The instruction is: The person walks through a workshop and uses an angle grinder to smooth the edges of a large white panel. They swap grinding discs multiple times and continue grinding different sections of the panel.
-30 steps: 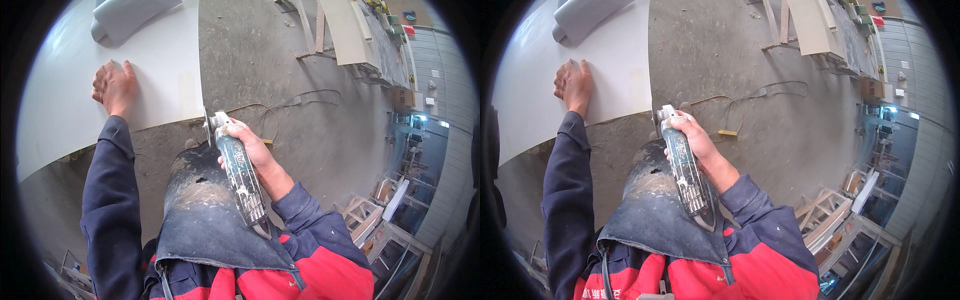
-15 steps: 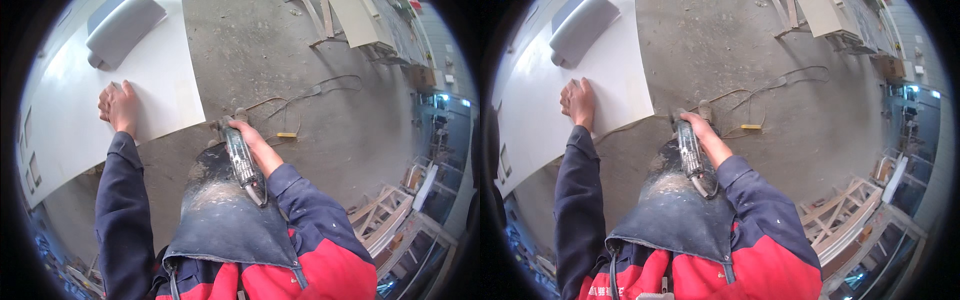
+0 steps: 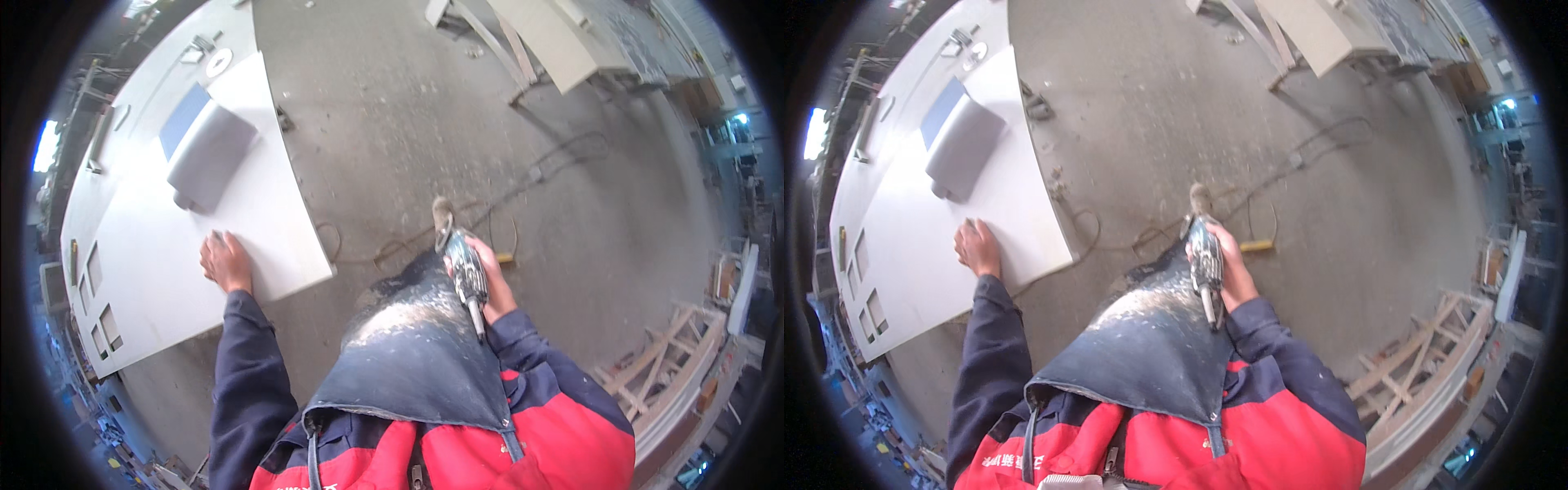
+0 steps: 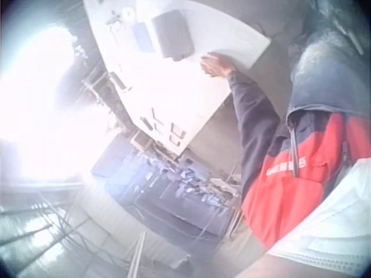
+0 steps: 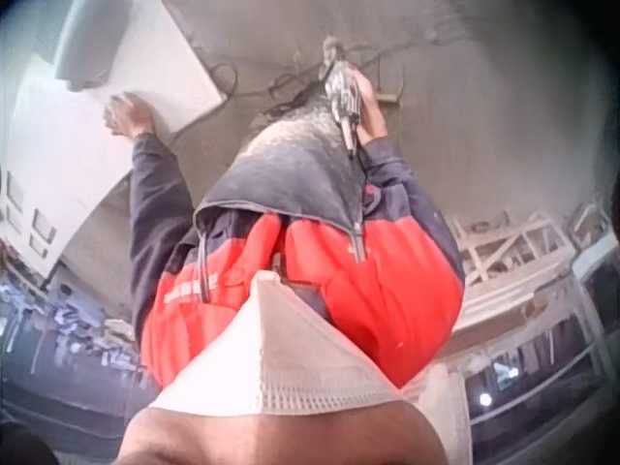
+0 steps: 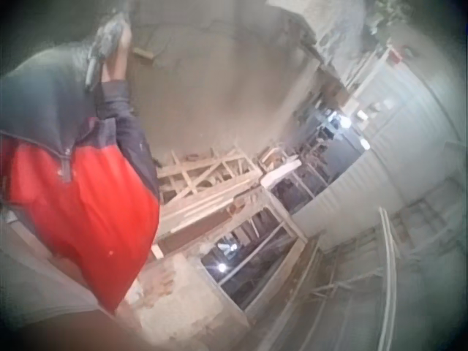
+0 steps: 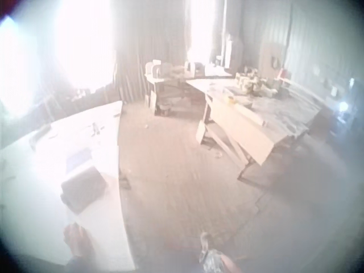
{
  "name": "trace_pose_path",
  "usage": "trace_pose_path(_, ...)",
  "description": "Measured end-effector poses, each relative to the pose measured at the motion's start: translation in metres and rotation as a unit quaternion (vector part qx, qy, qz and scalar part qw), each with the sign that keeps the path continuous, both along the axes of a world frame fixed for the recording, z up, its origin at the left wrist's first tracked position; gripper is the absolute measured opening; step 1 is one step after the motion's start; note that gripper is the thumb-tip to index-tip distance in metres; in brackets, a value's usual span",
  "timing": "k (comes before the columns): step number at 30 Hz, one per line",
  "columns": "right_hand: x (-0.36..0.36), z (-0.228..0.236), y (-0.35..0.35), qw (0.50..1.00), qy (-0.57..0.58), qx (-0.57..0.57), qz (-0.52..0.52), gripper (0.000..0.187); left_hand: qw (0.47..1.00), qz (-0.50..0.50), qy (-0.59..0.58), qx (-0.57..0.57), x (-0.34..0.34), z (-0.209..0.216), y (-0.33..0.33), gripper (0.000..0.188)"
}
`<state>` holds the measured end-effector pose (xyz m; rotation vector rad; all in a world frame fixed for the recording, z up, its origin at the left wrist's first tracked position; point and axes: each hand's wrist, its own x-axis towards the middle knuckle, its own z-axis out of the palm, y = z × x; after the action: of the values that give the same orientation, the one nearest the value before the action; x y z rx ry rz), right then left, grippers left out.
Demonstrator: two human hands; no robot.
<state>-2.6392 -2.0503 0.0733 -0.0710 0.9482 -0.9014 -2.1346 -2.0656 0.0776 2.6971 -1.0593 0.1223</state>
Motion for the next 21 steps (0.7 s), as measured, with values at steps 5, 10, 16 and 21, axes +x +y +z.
trace_pose_path(5, -0.034, -0.033, -0.093, 0.984, -0.137, 0.11, 0.037, 0.045, 1.0, 0.001, -0.016, -0.009, -0.003, -0.015, 0.03, 0.053)
trace_pose_path(10, -0.049, -0.011, -0.214, 0.982, -0.091, 0.123, 0.106, 0.046, 0.99, 0.139, -0.007, -0.012, -0.096, -0.016, 0.074, 0.052)
trace_pose_path(16, -0.045, -0.042, -0.355, 0.958, -0.138, 0.177, 0.176, 0.055, 0.862, 0.405, 0.152, -0.264, -0.213, -0.037, 0.057, 0.069)
trace_pose_path(21, 0.007, -0.051, -0.454, 0.949, -0.128, 0.14, 0.251, 0.056, 0.368, 0.557, 0.485, -0.565, -0.238, -0.035, 0.027, 0.067)
